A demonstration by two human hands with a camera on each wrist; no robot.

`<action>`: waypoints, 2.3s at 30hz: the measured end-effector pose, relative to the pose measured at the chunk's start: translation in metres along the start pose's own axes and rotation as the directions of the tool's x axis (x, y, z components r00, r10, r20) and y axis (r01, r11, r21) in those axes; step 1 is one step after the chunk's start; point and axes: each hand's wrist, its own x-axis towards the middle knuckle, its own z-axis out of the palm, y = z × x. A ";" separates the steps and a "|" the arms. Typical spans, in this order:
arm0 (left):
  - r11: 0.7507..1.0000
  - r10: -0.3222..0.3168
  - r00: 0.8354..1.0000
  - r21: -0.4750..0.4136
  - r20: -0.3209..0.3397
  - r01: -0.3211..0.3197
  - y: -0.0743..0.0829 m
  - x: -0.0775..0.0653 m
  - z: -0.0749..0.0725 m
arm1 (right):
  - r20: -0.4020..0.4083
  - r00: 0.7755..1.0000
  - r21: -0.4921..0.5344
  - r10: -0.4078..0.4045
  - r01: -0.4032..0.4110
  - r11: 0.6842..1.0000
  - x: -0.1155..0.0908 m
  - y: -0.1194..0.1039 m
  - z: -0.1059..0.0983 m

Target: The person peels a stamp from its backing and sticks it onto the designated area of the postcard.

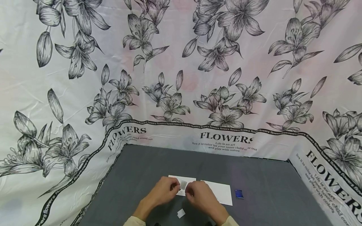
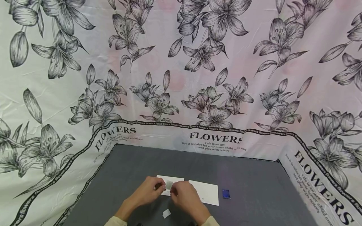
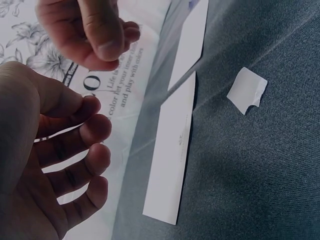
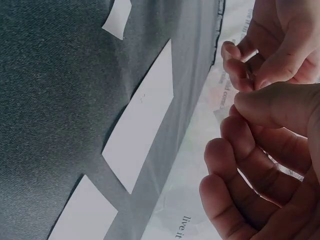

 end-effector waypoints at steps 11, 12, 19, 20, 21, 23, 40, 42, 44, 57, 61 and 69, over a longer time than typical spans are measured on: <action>0.999 0.020 0.998 -0.034 0.056 -0.018 0.002 0.001 0.004 | -0.023 1.000 0.035 -0.001 0.002 0.999 0.003 -0.001 -0.001; 0.999 0.024 0.998 -0.039 0.061 -0.022 0.003 0.001 0.004 | -0.023 1.000 0.038 -0.003 0.004 0.999 0.003 -0.001 -0.001; 0.996 0.057 0.994 -0.080 0.095 -0.049 0.006 0.001 0.004 | -0.033 0.999 0.020 -0.017 0.018 1.000 0.002 0.000 0.000; 0.995 0.057 0.994 -0.087 0.097 -0.049 0.006 0.001 0.004 | -0.033 0.999 0.018 -0.017 0.018 1.000 0.002 0.000 0.000; 0.994 0.062 0.993 -0.092 0.097 -0.054 0.007 0.001 0.005 | -0.035 0.999 0.014 -0.019 0.019 1.000 0.001 0.000 0.000; 0.993 0.066 0.993 -0.101 0.098 -0.056 0.007 0.001 0.006 | -0.035 0.999 0.010 -0.017 0.018 1.000 0.001 0.000 0.001; 0.988 0.072 0.991 -0.148 0.117 -0.055 0.004 0.002 0.005 | -0.089 0.996 0.025 -0.008 0.010 1.000 0.000 0.002 0.001; 0.987 0.061 0.991 -0.152 0.117 -0.043 0.004 0.002 0.005 | -0.098 0.995 0.033 -0.012 0.016 0.999 0.000 0.003 0.001; 0.988 0.051 0.992 -0.151 0.115 -0.033 0.003 0.002 0.005 | -0.102 0.995 0.039 -0.016 0.020 0.999 0.001 0.003 0.002; 0.993 -0.003 0.999 -0.115 0.032 0.007 0.003 0.001 0.004 | -0.090 0.996 0.055 -0.010 0.015 0.998 -0.002 0.004 0.003; 0.995 -0.018 1.000 -0.100 0.014 0.020 0.002 0.001 0.004 | -0.088 0.996 0.057 0.003 0.002 0.998 -0.002 0.004 0.001; 0.995 -0.018 1.000 -0.102 0.012 0.020 -0.002 0.001 0.004 | -0.107 0.994 0.060 0.014 -0.008 0.998 -0.001 0.007 -0.001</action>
